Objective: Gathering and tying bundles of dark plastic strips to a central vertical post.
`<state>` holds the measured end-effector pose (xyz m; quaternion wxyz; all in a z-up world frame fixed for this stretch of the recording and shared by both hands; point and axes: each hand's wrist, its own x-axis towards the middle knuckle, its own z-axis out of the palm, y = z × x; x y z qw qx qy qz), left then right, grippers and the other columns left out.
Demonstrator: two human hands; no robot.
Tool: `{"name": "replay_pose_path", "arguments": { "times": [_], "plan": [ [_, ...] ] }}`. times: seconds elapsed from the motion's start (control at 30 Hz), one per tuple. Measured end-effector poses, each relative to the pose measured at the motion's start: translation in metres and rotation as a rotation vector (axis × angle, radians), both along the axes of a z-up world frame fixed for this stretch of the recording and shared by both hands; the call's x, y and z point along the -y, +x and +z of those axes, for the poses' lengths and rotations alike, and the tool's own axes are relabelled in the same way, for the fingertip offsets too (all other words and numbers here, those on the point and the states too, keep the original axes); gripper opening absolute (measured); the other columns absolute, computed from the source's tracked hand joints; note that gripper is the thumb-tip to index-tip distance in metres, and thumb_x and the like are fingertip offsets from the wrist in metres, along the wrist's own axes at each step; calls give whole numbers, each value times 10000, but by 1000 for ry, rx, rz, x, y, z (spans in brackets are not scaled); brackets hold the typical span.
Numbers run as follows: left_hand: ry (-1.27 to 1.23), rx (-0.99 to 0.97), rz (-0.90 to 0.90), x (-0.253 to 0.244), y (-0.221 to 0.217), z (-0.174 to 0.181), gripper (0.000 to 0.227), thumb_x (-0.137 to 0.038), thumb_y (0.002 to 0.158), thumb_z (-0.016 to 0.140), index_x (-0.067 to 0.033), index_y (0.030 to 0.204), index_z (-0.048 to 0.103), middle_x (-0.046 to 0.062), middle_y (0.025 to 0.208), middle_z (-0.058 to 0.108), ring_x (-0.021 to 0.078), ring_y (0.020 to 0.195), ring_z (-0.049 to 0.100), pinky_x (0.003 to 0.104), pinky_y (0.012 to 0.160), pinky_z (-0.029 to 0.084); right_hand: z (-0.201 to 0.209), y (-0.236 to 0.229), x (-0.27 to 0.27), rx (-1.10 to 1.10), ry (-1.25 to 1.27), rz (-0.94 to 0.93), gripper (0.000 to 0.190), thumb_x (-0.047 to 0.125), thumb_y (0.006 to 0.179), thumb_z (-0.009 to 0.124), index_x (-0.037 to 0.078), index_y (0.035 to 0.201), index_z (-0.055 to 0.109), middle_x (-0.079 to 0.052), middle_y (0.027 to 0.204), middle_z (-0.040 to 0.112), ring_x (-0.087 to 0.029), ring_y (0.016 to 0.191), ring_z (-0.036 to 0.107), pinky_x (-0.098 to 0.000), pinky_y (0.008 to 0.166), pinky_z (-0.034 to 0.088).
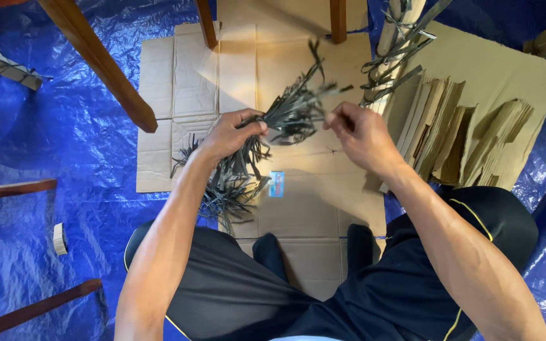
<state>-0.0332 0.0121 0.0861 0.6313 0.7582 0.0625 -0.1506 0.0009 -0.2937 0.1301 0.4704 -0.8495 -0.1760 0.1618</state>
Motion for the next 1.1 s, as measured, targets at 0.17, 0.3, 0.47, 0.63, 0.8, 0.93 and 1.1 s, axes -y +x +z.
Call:
{"name": "replay_pose_path", "arguments": {
  "times": [0.17,0.3,0.47,0.63,0.8,0.93,1.1],
  "plan": [
    [155,69,-59,-15,10,-24,251,-194,946,663,-15,1110,724,22,897,764,82,836,686,246,814,528,-4,14,32,83,21,-142,235,248,1052,605,45,1015,716,-23,772,627,-105,720,546,-325,652,485],
    [175,84,-28,-41,18,-74,233,-162,935,656,1,1078,741,32,882,762,84,832,686,241,810,534,-5,29,76,124,177,-327,256,236,1125,557,31,1030,680,18,869,634,-80,790,567,-277,689,478],
    [812,89,108,-58,24,-129,437,-393,854,772,-83,1162,779,158,1018,752,285,971,708,381,880,539,-35,57,139,125,453,-771,242,203,1164,526,87,960,584,4,792,568,-86,681,501,-243,596,420],
    [1209,291,88,-6,46,-135,702,-444,730,825,-85,1298,622,197,1224,695,410,1086,651,531,867,529,-171,102,188,210,360,-979,140,121,1075,549,35,990,620,-36,829,661,-129,700,614,-296,604,515],
    [593,422,-149,85,62,-161,540,-310,821,782,-80,1279,612,134,1148,736,249,1013,736,358,914,603,-177,71,145,159,-92,-737,194,-38,835,600,-39,993,713,-191,880,756,-232,799,737,-389,693,590],
    [352,342,-156,166,59,-156,506,-230,880,759,-28,1295,551,142,1097,744,240,975,748,356,848,595,-157,55,106,82,-215,-473,194,94,947,599,22,1031,758,-205,894,764,-296,836,759,-404,788,590],
    [254,236,-31,202,51,-130,337,-191,912,692,-35,1200,617,143,1034,770,260,911,773,370,807,609,-153,53,92,146,-166,-364,203,103,939,602,30,1038,764,-202,931,756,-338,871,754,-416,806,578]
  ]
}}
